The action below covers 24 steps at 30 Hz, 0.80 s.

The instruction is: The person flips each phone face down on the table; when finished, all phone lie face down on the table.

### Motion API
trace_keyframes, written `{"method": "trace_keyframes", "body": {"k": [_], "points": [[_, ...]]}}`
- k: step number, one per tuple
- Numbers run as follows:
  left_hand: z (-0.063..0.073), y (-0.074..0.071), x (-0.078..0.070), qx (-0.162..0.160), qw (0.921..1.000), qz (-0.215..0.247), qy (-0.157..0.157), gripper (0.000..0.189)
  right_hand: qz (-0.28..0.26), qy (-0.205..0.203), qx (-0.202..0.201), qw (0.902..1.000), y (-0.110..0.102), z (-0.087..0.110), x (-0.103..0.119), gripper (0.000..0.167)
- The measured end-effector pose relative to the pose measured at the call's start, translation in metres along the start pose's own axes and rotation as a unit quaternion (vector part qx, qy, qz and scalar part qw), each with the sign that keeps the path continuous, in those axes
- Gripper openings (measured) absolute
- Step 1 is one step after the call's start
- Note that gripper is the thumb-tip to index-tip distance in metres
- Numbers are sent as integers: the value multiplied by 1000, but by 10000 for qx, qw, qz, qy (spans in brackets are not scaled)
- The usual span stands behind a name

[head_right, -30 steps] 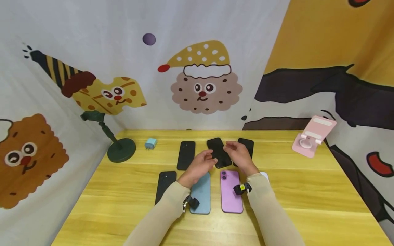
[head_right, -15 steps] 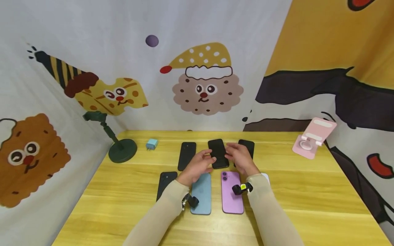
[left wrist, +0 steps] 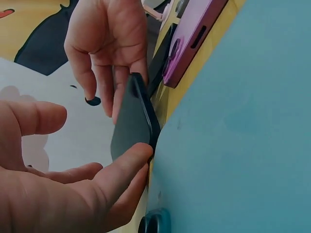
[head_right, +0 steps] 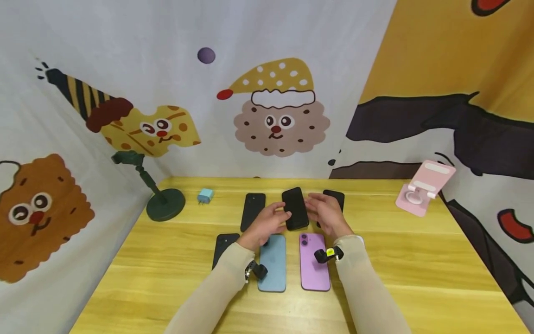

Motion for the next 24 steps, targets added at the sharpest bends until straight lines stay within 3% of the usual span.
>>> {"method": "trace_keyframes", "body": {"k": [9,17,24], "points": [[-8,-1,-7,-41,9993,357,-57,63,-66,-168,203,9996,16,-2,-3,50],[-7,-12,-11,92,9999,65,-20,66,-419,-125,765,9961,39,-1,-3,49],[-7,-22,-9,-17,9998,-92,198,54,-453,95,1068,9932,52,-3,-6,47]]}}
Point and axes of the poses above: each hand's wrist, its own z-axis away from the middle knuckle, its own y-axis out of the palm, x = y × z, the point moved 5 cm from there along -z, towards the middle knuckle, and after that the axes turned 12 degrees about y, right-handed, at the moved point
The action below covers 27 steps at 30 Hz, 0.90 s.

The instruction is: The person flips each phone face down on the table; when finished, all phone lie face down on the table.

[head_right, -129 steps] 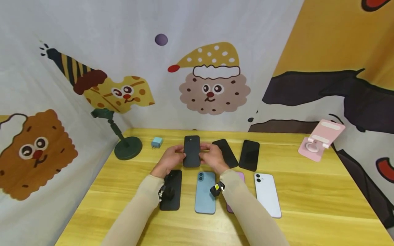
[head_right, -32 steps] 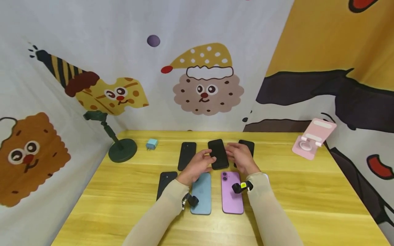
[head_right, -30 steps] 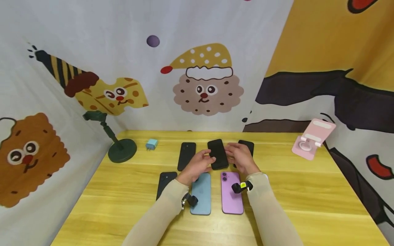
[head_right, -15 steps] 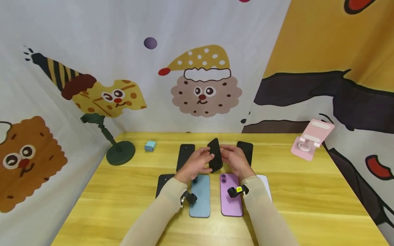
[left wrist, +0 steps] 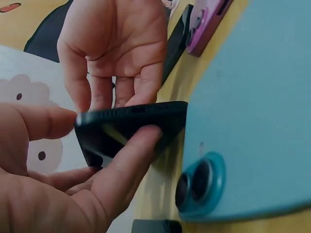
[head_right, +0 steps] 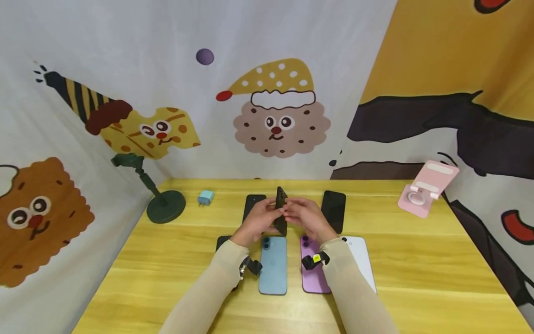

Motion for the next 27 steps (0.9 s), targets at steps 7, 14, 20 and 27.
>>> {"method": "trace_keyframes", "body": {"k": [7,14,20,27], "points": [[2,-6,4,-124,9996,-124,233,54,180,55,-1,9998,1,-2,-2,46],[6,-10,1,-358,9986,112,380,53,514,-34,-417,9978,-10,2,1,47],[7,-13,0,-480,9971,430,415,50,443,-43,-805,9958,-18,1,3,48],[7,-13,3,-482,9935,951,399,52,508,12,-787,9956,-18,-1,2,51]]}}
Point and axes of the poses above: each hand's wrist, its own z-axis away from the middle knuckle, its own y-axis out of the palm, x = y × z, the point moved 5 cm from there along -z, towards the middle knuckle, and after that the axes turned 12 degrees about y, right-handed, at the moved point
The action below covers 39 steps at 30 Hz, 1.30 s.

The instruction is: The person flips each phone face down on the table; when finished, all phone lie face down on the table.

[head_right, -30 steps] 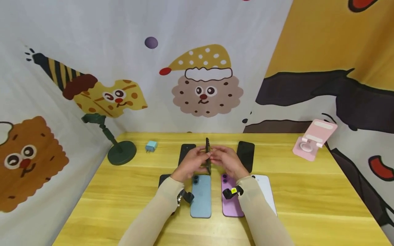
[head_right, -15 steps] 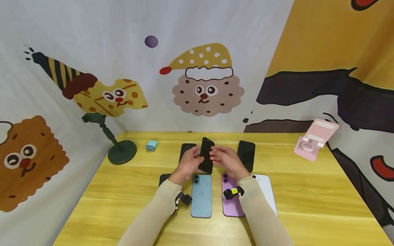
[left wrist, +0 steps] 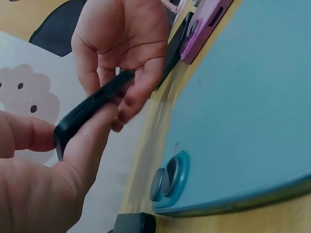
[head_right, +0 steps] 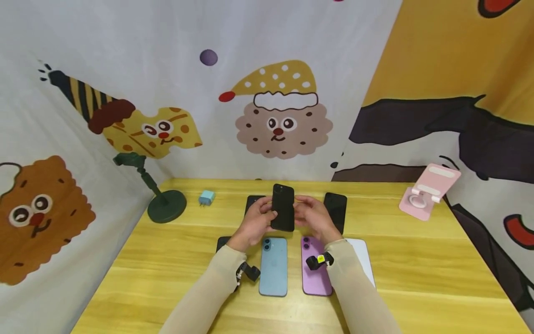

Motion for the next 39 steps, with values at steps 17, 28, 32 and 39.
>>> {"method": "trace_keyframes", "body": {"k": [17,28,32,39], "points": [[-2,-13,-3,66,9934,-1147,11,59,518,-226,-436,9975,-4,3,3,59],[-5,-8,4,289,9842,-1738,-191,61,799,-38,-682,9945,-13,-7,-4,56],[-5,-4,8,444,9791,-1973,-225,60,915,-65,-763,9929,-15,-7,-6,55],[-4,0,11,510,9739,-2182,-348,61,1340,-271,-910,9864,-18,-7,-7,53]]}}
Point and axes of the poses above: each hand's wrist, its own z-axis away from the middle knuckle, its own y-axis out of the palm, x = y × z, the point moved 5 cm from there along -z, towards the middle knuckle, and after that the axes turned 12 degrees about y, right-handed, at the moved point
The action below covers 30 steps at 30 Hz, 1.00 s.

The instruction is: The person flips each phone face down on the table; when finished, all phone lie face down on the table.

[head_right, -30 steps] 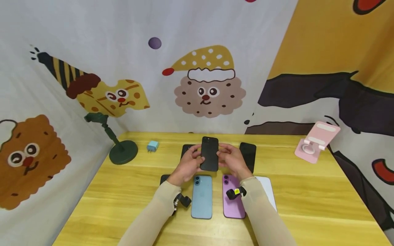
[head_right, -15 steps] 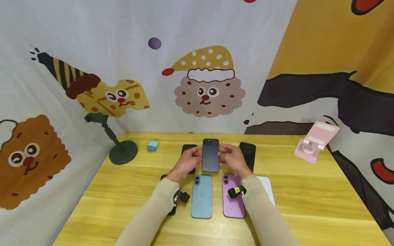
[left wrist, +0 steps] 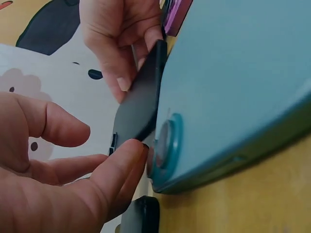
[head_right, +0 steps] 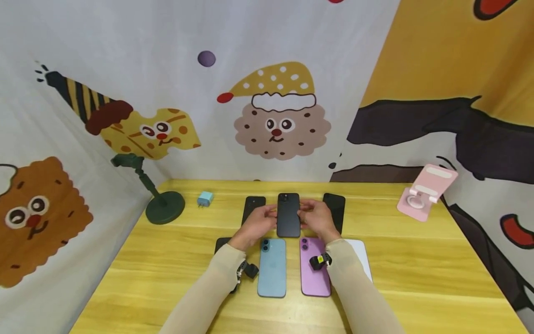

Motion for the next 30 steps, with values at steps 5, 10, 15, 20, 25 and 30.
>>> {"method": "trace_keyframes", "body": {"k": [5,10,15,20,25,30], "points": [[2,1,-3,116,9997,222,4,64,555,-234,-254,9979,0,5,3,50],[6,-1,-4,71,9997,213,-92,63,827,-221,-307,9959,1,8,4,52],[8,-1,-3,38,9997,243,-59,61,676,-50,-191,9975,0,9,2,58],[9,-1,-2,71,9995,295,-61,60,558,49,-138,9983,-2,12,1,60],[9,-1,-4,90,9993,361,-1,60,370,11,-82,9993,-4,14,2,60],[10,-1,-7,83,9993,369,40,58,418,-81,-195,9989,-9,15,4,57]]}}
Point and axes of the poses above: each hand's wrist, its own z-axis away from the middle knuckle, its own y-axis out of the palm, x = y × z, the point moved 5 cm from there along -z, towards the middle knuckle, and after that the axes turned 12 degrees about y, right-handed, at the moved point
